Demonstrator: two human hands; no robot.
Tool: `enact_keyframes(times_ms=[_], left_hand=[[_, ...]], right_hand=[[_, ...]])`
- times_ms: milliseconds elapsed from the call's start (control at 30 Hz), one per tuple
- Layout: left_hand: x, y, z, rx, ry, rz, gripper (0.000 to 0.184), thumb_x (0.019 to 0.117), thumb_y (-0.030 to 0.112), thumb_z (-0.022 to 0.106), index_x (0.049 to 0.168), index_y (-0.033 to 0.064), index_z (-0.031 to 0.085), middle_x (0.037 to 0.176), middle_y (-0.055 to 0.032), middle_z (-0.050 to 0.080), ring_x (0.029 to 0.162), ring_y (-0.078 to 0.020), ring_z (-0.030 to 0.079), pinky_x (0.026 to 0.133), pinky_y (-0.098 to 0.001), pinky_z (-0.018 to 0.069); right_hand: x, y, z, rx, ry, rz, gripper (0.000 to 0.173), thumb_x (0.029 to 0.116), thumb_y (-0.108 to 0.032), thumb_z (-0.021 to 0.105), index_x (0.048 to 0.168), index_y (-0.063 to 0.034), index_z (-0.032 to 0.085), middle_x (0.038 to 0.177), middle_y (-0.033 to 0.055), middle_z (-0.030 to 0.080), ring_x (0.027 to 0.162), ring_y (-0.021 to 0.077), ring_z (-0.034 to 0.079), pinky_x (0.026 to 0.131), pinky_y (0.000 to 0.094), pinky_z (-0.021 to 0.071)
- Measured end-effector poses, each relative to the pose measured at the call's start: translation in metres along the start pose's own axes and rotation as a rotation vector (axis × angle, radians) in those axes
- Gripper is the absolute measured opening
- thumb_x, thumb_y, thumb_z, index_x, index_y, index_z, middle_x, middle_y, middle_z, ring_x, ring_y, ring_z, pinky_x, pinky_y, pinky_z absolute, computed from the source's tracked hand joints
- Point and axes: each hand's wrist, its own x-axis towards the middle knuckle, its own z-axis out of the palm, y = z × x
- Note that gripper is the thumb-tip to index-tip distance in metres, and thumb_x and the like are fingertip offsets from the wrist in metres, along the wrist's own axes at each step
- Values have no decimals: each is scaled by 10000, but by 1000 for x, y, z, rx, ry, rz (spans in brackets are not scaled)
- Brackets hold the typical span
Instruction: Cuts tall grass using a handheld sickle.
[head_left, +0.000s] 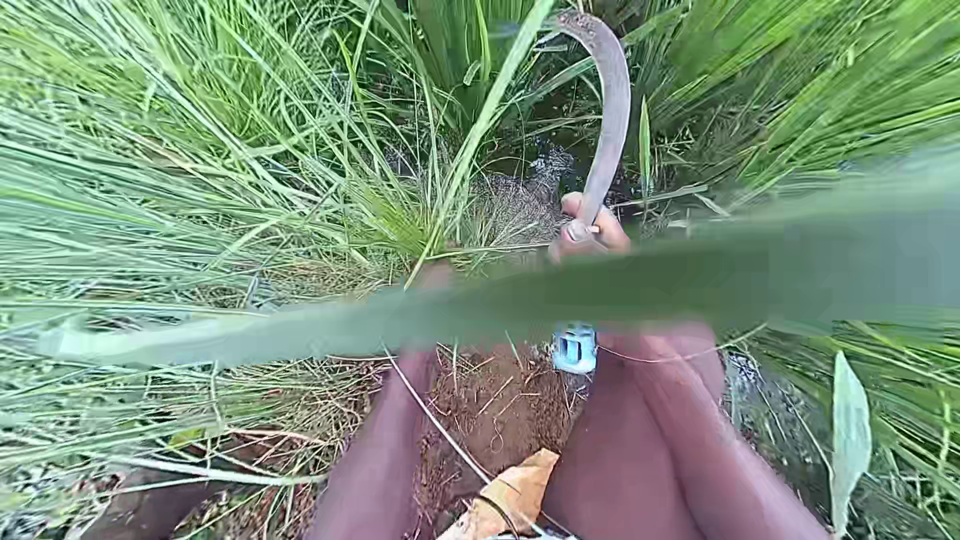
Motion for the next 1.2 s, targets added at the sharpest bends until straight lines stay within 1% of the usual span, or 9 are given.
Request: enact_keyframes(times_ms=[100, 333, 467, 567, 600, 667, 833, 1000, 1200], left_hand=[[-3, 16, -18, 278, -568, -192, 328, 1060, 55, 512, 1322, -140, 538, 1195, -298, 603, 1028, -285, 582, 952, -395, 473], [35, -12, -16, -222, 141, 42, 446, 995, 156, 611, 1370, -66, 517, 1267, -186, 645, 1170, -198, 643, 1048, -400, 524], [0, -19, -6, 102, -292, -254, 436, 1055, 126, 561, 1412, -114, 483, 1346, -331, 561, 1223, -385, 571, 1053, -521, 445], [-3, 2, -13, -5, -193, -348, 436, 1066, 197, 541, 1424, -38, 463, 1228, -250, 598, 1048, -309, 596, 892, -503, 509], [-3, 28, -22, -24, -204, -361, 452, 1079, 228, 521, 1458, -10, 456, 1324, -222, 592, 1150, -296, 597, 978, -502, 502], [-4, 38, -30, -145, -114, -145, 400, 1061, 142, 529, 1415, -37, 479, 1338, -164, 590, 1178, -174, 587, 1041, -348, 475], [41, 47, -31, -419, 147, 275, 391, 998, 115, 618, 1335, -50, 506, 1201, -59, 658, 1108, -81, 647, 1009, -307, 538], [23, 108, -47, -639, 152, 188, 222, 998, -13, 549, 1215, 19, 512, 1004, 3, 690, 947, -94, 703, 911, -309, 603], [27, 54, -1, -438, 124, -1, 390, 972, 58, 640, 1327, -23, 500, 1134, -85, 667, 1034, -107, 660, 937, -312, 552]], right_hand=[[-4, -4, 1, 19, -14, 26, 254, 1080, -199, 451, 1322, -200, 531, 680, -44, 579, 501, 48, 558, 472, 195, 526], [6, -1, 1, -28, 2, 43, 355, 1085, -195, 443, 1439, -171, 457, 741, 7, 541, 501, 86, 530, 443, 239, 517], [-1, -2, 4, -19, 2, 65, 263, 1090, -221, 420, 1343, -193, 483, 683, -17, 552, 490, 68, 548, 454, 213, 519], [-2, 5, 1, 9, 9, 64, 305, 1082, -203, 453, 1382, -187, 502, 727, 29, 571, 512, 103, 577, 455, 240, 540], [-4, 5, -1, 0, 31, 69, 345, 1077, -192, 464, 1420, -191, 499, 734, 27, 577, 514, 97, 579, 453, 234, 540], [-4, 1, 1, -24, 60, 62, 351, 1074, -165, 473, 1424, -182, 499, 707, 4, 586, 494, 71, 573, 439, 214, 531], [4, -2, 1, 55, 21, 72, 298, 1096, -213, 438, 1386, -173, 493, 711, 22, 558, 500, 105, 557, 458, 260, 543], [4, -8, 2, -1, 30, 90, 307, 1109, -225, 393, 1407, -174, 444, 728, 17, 534, 479, 102, 545, 418, 250, 529], [6, -7, 3, 47, 49, 92, 353, 1107, -243, 410, 1457, -195, 416, 725, 13, 538, 486, 99, 554, 428, 253, 539]])
